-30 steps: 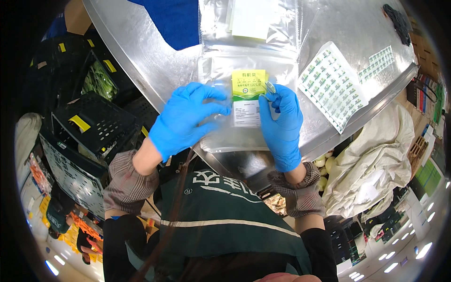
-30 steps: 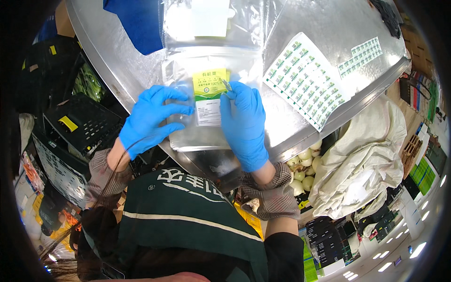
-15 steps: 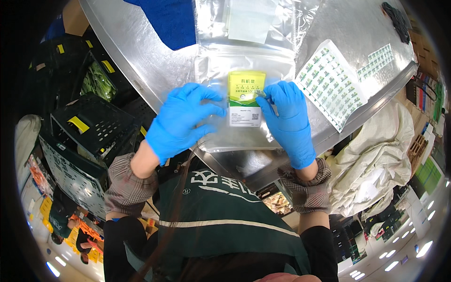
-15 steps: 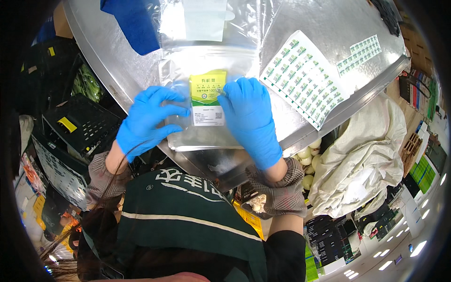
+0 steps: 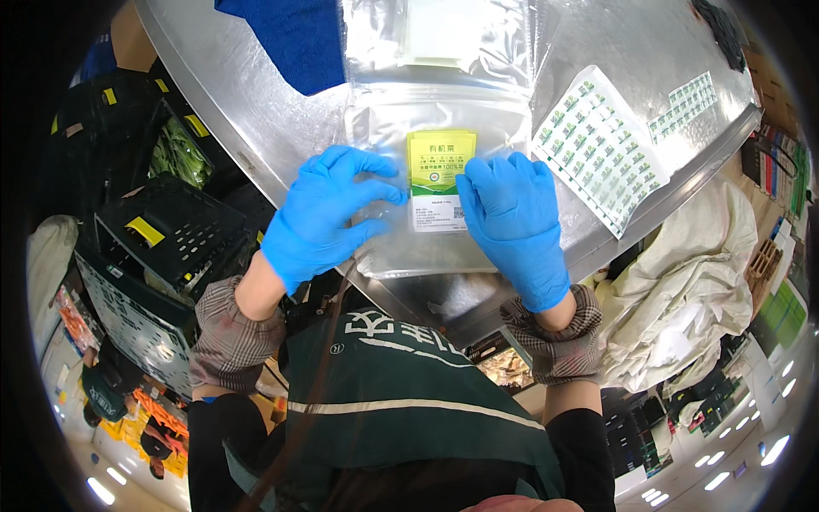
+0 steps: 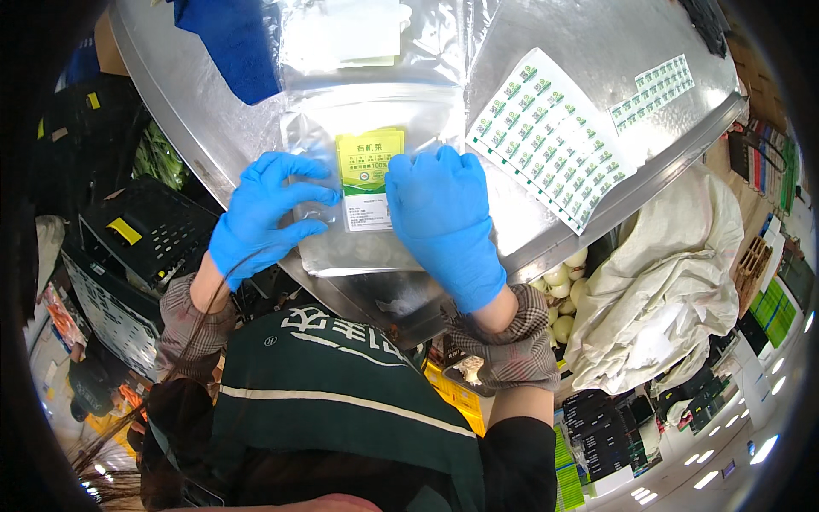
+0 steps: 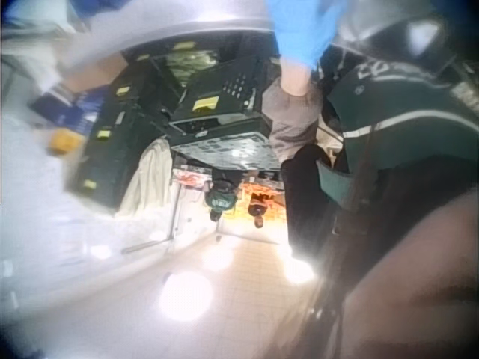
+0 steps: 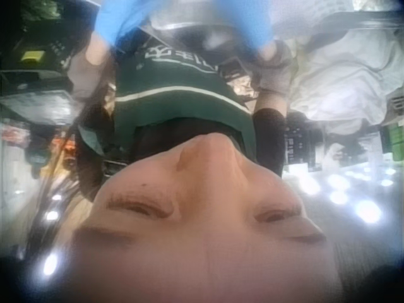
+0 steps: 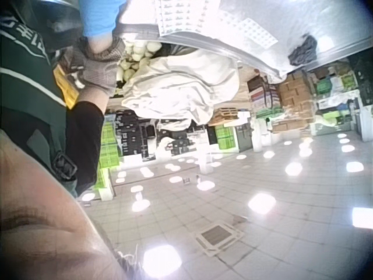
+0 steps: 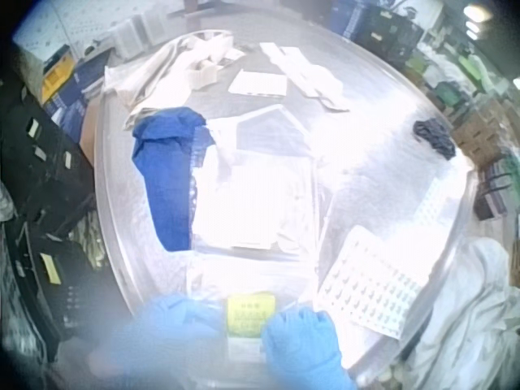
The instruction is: The person stands at a metal workstation and repeatedly applies small green and white stickers to clear plastic bags containing produce. They peel individual stickers from a sheet and press them onto the bags, which are arranged on the table. The person wears blue gloves and a green apron throughout the process.
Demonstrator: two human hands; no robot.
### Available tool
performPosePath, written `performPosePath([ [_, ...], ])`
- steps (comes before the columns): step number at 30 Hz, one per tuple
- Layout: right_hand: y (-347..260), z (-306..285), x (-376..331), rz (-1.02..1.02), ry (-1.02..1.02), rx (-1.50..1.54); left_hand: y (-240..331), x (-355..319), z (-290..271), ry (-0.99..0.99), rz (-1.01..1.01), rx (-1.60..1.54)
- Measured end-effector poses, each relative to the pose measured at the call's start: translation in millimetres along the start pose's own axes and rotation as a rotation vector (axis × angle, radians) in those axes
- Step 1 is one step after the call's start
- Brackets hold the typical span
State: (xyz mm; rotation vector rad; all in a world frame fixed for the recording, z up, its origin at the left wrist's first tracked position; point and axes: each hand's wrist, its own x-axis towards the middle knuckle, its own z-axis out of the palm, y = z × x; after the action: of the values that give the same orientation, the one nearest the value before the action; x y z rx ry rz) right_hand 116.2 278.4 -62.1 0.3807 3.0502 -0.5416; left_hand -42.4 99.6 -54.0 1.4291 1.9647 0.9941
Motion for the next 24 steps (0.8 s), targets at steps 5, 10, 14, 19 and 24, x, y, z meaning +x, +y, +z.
performPosePath([
  [5,32,-12,-3,0.040,0.076,0.158,-15,1,3,-0.111,0.027,0.137],
  [10,141,-67,-31,0.301,0.387,-0.193,-18,25,-34,0.176,-0.370,-0.403],
  [14,198,-64,-69,0.466,0.233,0.187,-7,97,-58,0.850,0.016,-0.280],
  [19,188,-88,-82,0.571,0.186,0.751,69,183,48,0.272,0.544,0.287],
  [24,172,-122,-100,0.482,0.267,0.787,55,223,68,-0.307,0.138,-0.396],
])
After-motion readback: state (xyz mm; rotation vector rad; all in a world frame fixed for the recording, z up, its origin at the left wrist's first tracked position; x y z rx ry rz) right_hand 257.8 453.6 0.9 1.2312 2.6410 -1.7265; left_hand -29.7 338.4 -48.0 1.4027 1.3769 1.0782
